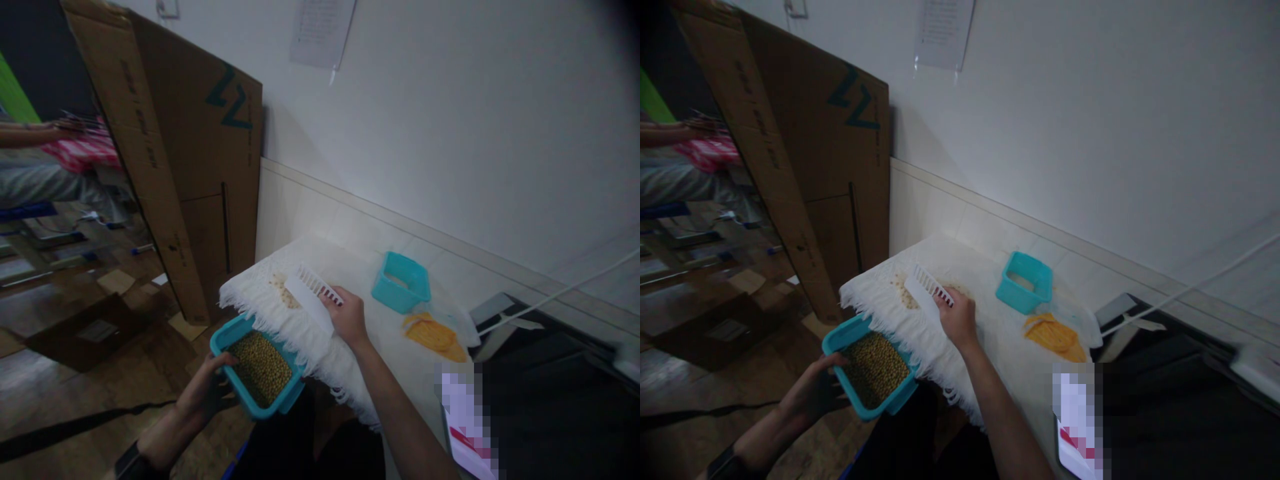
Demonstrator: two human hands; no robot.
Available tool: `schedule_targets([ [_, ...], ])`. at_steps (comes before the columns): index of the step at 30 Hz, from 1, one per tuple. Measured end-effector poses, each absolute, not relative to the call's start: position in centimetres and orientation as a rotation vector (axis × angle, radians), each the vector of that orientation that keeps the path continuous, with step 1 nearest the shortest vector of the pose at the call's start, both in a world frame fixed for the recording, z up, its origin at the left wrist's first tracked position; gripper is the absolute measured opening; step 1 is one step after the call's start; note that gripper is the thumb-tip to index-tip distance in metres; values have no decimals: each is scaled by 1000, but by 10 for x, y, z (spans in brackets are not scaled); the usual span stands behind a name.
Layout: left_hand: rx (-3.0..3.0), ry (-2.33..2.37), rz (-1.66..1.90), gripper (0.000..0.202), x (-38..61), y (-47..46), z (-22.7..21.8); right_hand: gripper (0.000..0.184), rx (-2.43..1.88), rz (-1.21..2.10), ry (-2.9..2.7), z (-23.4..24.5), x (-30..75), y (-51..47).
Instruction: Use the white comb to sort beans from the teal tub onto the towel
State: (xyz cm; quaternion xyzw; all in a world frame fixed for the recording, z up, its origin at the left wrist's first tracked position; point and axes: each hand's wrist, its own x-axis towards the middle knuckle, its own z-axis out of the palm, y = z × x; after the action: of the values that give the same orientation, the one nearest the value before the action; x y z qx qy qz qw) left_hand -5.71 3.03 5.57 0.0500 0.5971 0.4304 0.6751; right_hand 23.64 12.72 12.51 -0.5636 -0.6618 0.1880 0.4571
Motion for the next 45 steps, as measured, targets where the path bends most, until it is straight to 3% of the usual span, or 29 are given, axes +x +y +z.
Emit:
schedule_targets([
  [8,196,1367,952,35,-57,31,56,15,-1404,587,-1620,117,208,133],
  [20,163,1379,951,37,-60,32,47,26,-1561,392,-1478,119,273,126],
  [24,194,1365,957,39,-62,33,42,27,-1506,389,-1454,124,240,137],
  [32,172,1377,966,41,-60,34,47,13,-1525,488,-1308,104,126,183],
  [45,177,1365,968,40,-60,34,52,15,-1634,476,-1227,74,152,183],
])
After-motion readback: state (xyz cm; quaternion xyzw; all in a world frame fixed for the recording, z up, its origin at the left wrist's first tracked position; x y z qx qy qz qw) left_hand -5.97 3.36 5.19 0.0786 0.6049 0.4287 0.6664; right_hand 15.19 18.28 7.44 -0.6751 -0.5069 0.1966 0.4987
